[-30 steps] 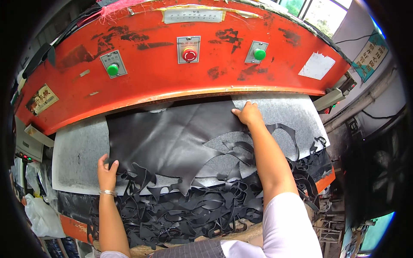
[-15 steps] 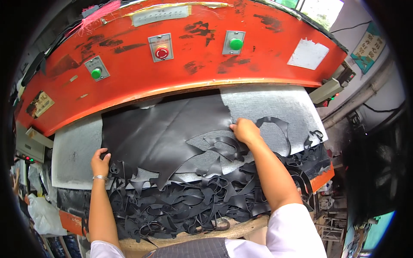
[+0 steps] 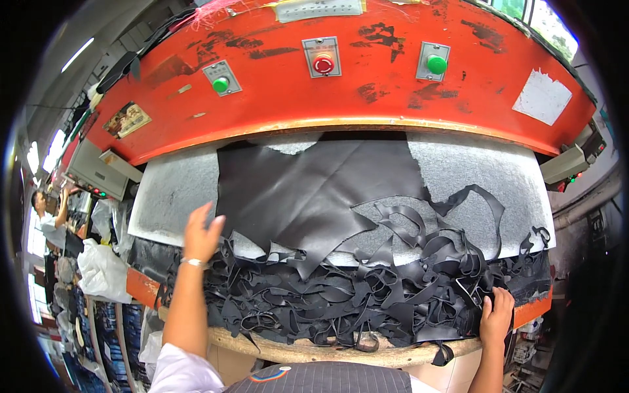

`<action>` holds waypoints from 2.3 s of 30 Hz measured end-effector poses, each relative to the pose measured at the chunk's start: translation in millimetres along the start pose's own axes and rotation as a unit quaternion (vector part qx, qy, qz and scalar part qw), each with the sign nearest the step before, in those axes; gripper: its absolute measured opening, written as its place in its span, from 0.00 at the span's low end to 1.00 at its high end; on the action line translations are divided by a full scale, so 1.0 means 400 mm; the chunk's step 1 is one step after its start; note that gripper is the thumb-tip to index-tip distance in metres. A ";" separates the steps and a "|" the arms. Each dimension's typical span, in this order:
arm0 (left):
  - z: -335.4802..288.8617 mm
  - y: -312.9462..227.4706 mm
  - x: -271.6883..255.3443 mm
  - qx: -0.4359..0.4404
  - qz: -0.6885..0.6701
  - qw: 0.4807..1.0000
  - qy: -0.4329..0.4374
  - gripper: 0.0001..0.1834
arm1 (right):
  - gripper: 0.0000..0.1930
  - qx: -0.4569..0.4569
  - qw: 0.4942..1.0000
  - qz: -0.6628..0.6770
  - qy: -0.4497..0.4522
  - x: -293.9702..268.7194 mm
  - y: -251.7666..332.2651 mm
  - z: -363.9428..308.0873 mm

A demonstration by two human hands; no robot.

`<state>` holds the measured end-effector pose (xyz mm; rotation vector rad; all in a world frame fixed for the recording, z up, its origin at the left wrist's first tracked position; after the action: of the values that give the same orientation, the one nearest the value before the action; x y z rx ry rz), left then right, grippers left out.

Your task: Cutting out shoe upper components from leather sheets using a hydraulic clicker press and metal dies.

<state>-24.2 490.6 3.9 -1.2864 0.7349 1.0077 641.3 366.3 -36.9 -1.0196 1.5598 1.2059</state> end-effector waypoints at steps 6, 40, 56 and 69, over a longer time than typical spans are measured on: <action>0.015 -0.189 0.218 0.078 0.145 0.931 0.326 0.36 | 0.26 0.096 0.993 -0.066 0.023 -0.002 -0.023 -0.035; 0.365 0.309 0.113 0.158 0.191 0.939 0.236 0.36 | 0.40 -0.100 0.995 0.009 0.009 0.032 0.794 -0.092; 0.313 0.341 0.017 -0.121 -0.013 0.937 0.327 0.25 | 0.49 -0.242 0.955 -0.099 0.138 0.210 1.001 -0.048; 0.218 0.349 -0.065 0.150 -0.062 0.941 0.297 0.25 | 0.48 -0.197 0.971 0.065 0.120 0.110 0.979 -0.035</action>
<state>-169.5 569.2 -17.1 -1.3514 1.1997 0.3694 255.3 422.5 19.3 -1.3765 1.6270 1.5732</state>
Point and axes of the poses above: each hand's wrist, its own z-axis towards the middle knuckle, its own x-axis out of the palm, y = z × x, the point moved 3 cm from there along z, towards the middle knuckle, and after that the axes turned 14 degrees about y, right-handed, at the moved point
